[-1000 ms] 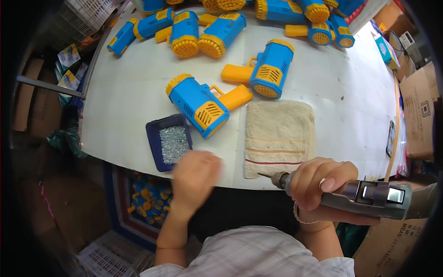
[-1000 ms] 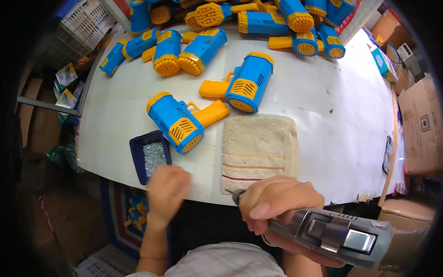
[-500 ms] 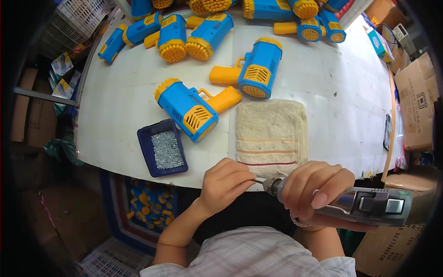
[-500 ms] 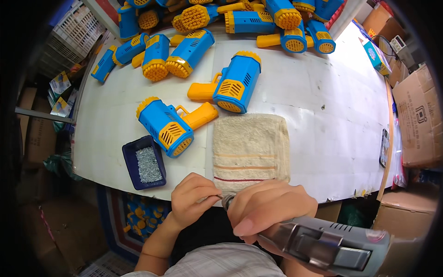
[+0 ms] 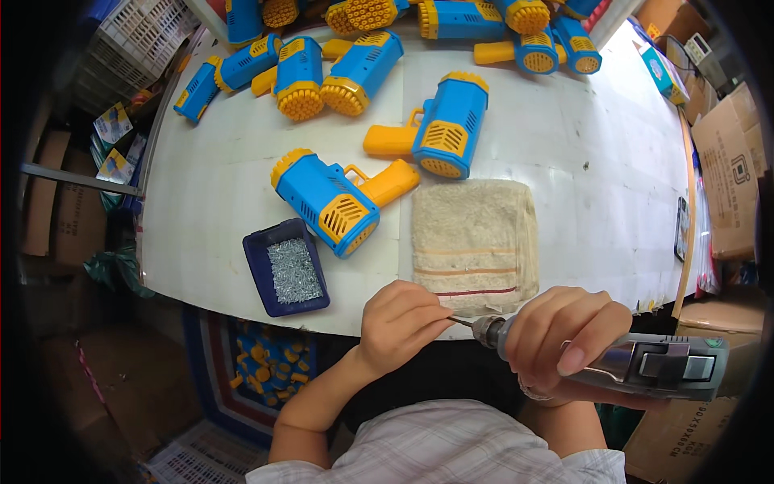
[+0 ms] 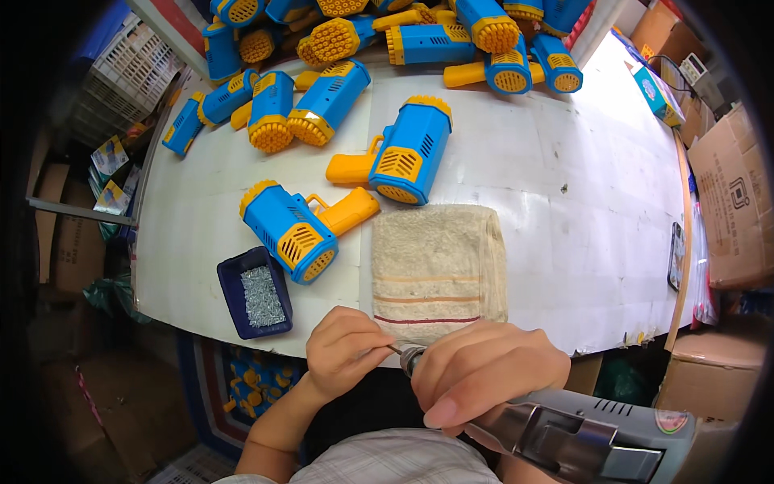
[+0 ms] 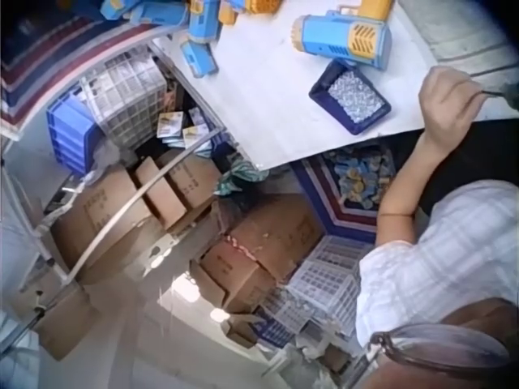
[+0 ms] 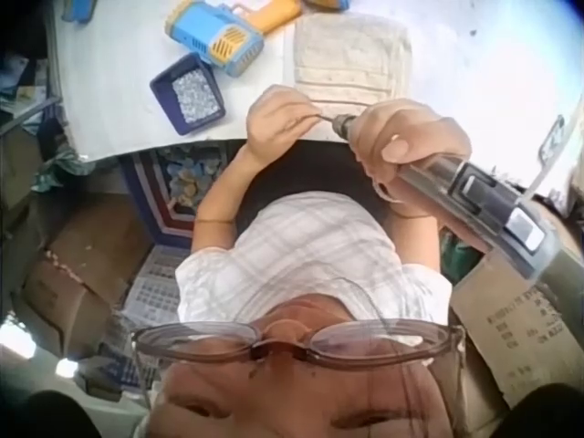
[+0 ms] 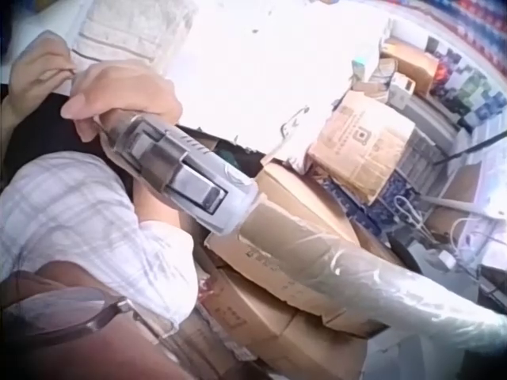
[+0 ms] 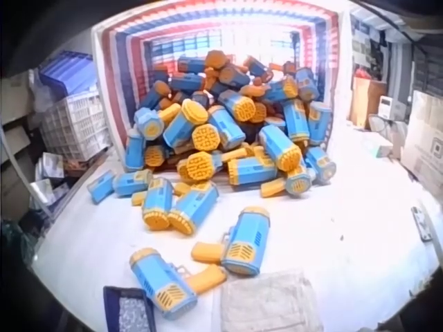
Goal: Assembling plastic toy housings using an electric screwdriver and screws.
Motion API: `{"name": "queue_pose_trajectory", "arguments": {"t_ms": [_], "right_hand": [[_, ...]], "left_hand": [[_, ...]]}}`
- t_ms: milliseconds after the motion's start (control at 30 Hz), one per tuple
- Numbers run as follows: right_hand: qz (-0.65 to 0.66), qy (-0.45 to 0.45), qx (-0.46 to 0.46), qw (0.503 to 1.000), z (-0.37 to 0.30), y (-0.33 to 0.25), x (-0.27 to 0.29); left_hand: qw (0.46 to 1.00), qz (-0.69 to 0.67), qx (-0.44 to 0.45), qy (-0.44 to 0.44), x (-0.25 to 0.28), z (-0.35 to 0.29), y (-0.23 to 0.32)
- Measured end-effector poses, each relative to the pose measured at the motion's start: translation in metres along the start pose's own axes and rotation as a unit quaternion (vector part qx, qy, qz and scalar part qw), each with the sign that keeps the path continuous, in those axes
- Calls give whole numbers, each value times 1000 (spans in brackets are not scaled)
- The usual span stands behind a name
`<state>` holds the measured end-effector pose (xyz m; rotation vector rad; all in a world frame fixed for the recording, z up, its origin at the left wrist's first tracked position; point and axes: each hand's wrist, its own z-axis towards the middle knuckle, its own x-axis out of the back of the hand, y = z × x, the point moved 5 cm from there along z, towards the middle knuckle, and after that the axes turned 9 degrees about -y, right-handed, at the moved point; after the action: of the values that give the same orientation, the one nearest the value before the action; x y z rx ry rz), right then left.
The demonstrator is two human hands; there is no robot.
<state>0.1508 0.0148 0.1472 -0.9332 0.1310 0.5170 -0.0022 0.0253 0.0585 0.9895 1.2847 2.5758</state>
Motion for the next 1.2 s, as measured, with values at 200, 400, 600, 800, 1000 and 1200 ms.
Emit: {"name": "queue_pose_trajectory", "arguments": {"t_ms": [200,400,600,800,1000,1200], "right_hand": [[-9,23,-2,1000,-4,-8,16],[-9,65,-45,997,-19,-8,21],[-67,116,-24,991,-38,0,32],[-97,107,-112,983,-40,21,35],[-141,103,-131,976,-37,30,37],[-113,123,-113,979,-37,29,36]], "left_hand": [[992,105,-11,-69,11,40,-6],[859,405,219,-225,18,89,-101],[905,323,154,-231,1,71,-46],[928,254,105,-250,-39,51,-35],[924,249,123,-264,-41,49,-39],[930,246,123,-245,-37,52,-32]]}}
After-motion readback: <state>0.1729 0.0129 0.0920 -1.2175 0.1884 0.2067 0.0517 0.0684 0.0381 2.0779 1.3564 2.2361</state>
